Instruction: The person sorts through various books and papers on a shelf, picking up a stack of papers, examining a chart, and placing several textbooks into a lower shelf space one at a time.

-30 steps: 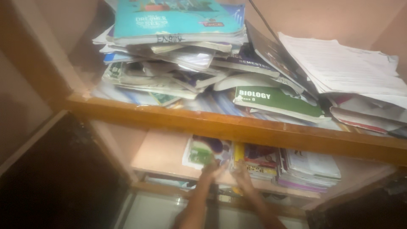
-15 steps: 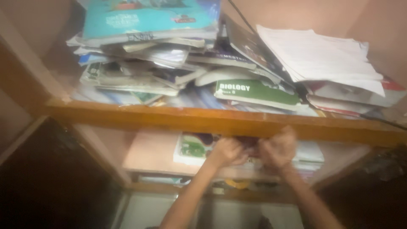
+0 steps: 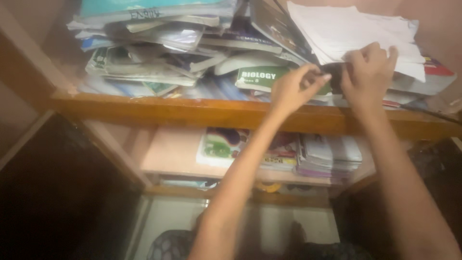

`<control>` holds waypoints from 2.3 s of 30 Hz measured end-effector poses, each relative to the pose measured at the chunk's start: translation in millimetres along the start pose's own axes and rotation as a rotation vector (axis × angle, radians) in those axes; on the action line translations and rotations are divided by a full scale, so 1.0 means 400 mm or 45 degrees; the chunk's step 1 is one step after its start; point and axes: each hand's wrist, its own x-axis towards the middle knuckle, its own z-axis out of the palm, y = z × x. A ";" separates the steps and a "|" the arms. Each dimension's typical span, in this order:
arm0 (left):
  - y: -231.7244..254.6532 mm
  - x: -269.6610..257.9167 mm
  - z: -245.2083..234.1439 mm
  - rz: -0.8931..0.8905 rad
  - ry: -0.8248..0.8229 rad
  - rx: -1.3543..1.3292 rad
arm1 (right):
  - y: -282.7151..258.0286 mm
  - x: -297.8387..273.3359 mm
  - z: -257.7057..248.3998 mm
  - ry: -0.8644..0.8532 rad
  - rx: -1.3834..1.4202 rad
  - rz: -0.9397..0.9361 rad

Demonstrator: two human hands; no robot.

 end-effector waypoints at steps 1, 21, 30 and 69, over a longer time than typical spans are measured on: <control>-0.003 -0.004 0.000 0.023 -0.008 0.099 | -0.001 -0.009 0.005 0.044 0.026 -0.005; -0.130 -0.309 0.146 -0.119 0.352 -0.871 | -0.072 -0.280 -0.181 0.324 0.948 1.039; -0.237 -0.436 0.091 -0.345 0.041 -0.942 | -0.071 -0.458 -0.157 -0.372 1.767 1.620; -0.643 -1.007 -0.174 -1.046 0.735 -1.603 | -0.767 -0.801 0.402 -0.614 1.701 1.868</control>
